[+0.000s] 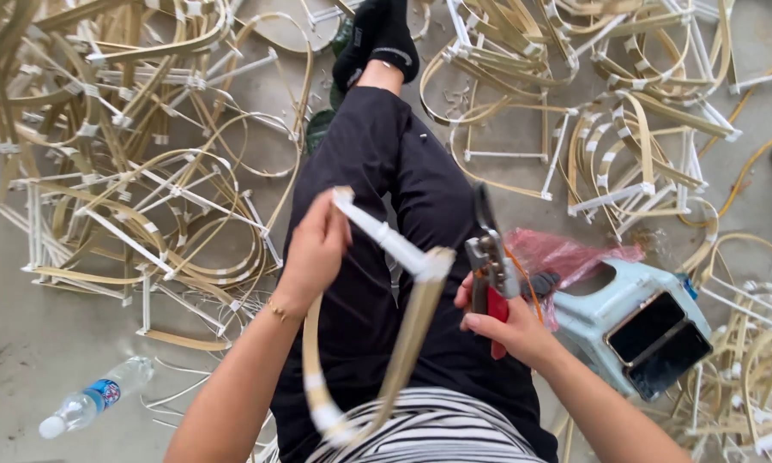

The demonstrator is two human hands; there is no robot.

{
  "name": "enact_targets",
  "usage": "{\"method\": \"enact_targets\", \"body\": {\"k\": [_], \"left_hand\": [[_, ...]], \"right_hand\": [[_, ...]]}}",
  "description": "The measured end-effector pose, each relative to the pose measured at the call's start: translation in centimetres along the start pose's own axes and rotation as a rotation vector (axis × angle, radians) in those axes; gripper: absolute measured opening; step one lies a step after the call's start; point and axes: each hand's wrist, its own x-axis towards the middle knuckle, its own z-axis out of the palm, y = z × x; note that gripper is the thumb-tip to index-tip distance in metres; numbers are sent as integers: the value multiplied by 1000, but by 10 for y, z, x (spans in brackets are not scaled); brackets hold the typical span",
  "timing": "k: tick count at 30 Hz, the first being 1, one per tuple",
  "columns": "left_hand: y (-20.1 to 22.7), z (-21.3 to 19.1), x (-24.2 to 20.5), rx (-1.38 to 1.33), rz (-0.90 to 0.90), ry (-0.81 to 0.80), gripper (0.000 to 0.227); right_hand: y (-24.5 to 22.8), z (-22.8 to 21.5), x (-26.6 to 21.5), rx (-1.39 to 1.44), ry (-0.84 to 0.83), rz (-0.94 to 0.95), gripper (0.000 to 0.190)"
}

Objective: The person is assembling and trimming wooden frame components for furniture manufacturing.

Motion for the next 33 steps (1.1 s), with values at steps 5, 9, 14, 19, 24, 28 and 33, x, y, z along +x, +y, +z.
{"method": "enact_targets", "body": {"k": [5, 9, 14, 19, 24, 28, 33], "left_hand": [[21, -13, 3, 229, 482, 242, 38], [26, -27, -19, 104, 387, 102, 51], [-25, -31, -42, 64, 155, 20, 38], [-23, -26, -43, -80, 145, 44, 31], [-18, -27, -47, -150, 221, 66, 28], [-12, -30, -56, -157, 265, 75, 27], [17, -37, -84, -31, 386, 147, 28]], "right_hand": [[-15, 12, 9, 120, -35, -298, 47], [-11, 17, 23, 229, 155, -274, 38], [-31, 32, -1, 157, 269, -351, 38], [-37, 45, -24, -59, 151, -626, 22], [-41, 48, -34, -242, 157, -762, 23], [-40, 43, -33, -260, 179, -804, 23], [-15, 14, -22, 120, 404, -463, 47]]}}
